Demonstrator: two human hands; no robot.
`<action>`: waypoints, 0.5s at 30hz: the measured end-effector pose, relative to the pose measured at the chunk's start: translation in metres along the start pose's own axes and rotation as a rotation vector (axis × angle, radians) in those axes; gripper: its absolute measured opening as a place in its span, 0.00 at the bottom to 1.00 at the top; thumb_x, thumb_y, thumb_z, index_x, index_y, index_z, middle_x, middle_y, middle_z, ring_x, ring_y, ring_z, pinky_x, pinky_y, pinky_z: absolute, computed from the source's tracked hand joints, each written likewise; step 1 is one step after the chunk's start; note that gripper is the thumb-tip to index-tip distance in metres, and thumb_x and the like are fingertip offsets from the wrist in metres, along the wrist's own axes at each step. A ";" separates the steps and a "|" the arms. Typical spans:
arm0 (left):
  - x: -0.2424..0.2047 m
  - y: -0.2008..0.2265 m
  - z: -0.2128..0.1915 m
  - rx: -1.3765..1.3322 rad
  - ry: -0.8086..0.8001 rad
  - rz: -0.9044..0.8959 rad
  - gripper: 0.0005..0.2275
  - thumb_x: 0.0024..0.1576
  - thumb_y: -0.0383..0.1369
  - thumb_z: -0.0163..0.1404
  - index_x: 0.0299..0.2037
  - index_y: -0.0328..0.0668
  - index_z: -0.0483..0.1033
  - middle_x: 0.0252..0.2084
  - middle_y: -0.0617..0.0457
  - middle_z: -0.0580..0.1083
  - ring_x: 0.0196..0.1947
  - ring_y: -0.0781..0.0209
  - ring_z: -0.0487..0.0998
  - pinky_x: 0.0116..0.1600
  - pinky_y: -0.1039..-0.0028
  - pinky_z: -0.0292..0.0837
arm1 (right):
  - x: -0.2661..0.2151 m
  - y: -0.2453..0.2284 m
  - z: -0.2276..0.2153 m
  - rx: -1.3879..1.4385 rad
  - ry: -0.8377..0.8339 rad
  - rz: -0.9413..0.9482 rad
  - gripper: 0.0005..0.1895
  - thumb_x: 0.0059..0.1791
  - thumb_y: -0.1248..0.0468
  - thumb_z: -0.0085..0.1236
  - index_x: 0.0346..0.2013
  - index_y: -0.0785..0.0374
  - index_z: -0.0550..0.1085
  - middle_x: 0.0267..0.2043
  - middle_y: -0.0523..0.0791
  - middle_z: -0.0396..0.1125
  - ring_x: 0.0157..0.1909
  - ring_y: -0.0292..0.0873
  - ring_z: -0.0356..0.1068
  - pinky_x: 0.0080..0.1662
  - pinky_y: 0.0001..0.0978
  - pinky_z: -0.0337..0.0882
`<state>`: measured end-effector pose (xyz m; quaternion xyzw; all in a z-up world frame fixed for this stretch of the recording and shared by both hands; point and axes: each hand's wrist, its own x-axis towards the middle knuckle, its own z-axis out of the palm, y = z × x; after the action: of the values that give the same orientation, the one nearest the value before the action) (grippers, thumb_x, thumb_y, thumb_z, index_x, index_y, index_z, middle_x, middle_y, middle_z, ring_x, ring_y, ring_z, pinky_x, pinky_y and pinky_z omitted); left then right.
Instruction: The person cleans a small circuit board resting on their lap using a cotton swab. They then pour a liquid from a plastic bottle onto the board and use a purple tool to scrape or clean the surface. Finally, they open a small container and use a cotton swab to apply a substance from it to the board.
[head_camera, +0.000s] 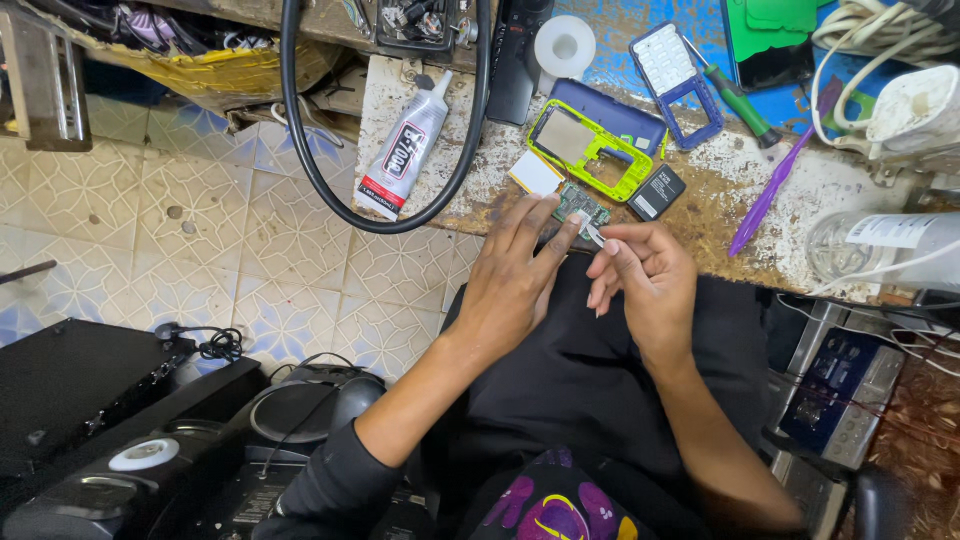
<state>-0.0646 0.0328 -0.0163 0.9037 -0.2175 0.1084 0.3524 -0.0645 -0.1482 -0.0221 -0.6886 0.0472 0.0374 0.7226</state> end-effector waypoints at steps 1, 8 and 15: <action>0.000 -0.001 0.001 0.001 0.001 0.000 0.19 0.62 0.22 0.51 0.65 0.35 0.69 0.63 0.34 0.68 0.69 0.35 0.64 0.69 0.49 0.62 | -0.001 -0.002 0.001 0.001 -0.001 -0.001 0.10 0.57 0.72 0.46 0.50 0.79 0.70 0.25 0.56 0.69 0.17 0.47 0.73 0.15 0.28 0.71; -0.002 -0.005 0.004 0.028 -0.002 0.016 0.19 0.62 0.22 0.52 0.65 0.36 0.70 0.64 0.35 0.67 0.69 0.35 0.63 0.69 0.49 0.61 | -0.004 -0.013 0.005 -0.428 -0.018 -0.205 0.08 0.56 0.76 0.50 0.49 0.76 0.74 0.23 0.52 0.70 0.16 0.45 0.72 0.13 0.26 0.65; -0.003 -0.005 0.007 0.037 0.014 0.025 0.19 0.62 0.23 0.51 0.65 0.36 0.70 0.65 0.35 0.67 0.70 0.35 0.63 0.70 0.50 0.60 | -0.003 -0.005 0.006 -0.039 0.022 -0.006 0.10 0.57 0.73 0.46 0.50 0.78 0.70 0.25 0.56 0.70 0.19 0.48 0.74 0.18 0.30 0.74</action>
<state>-0.0647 0.0330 -0.0254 0.9066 -0.2242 0.1230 0.3358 -0.0666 -0.1427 -0.0170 -0.7033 0.0523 0.0283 0.7084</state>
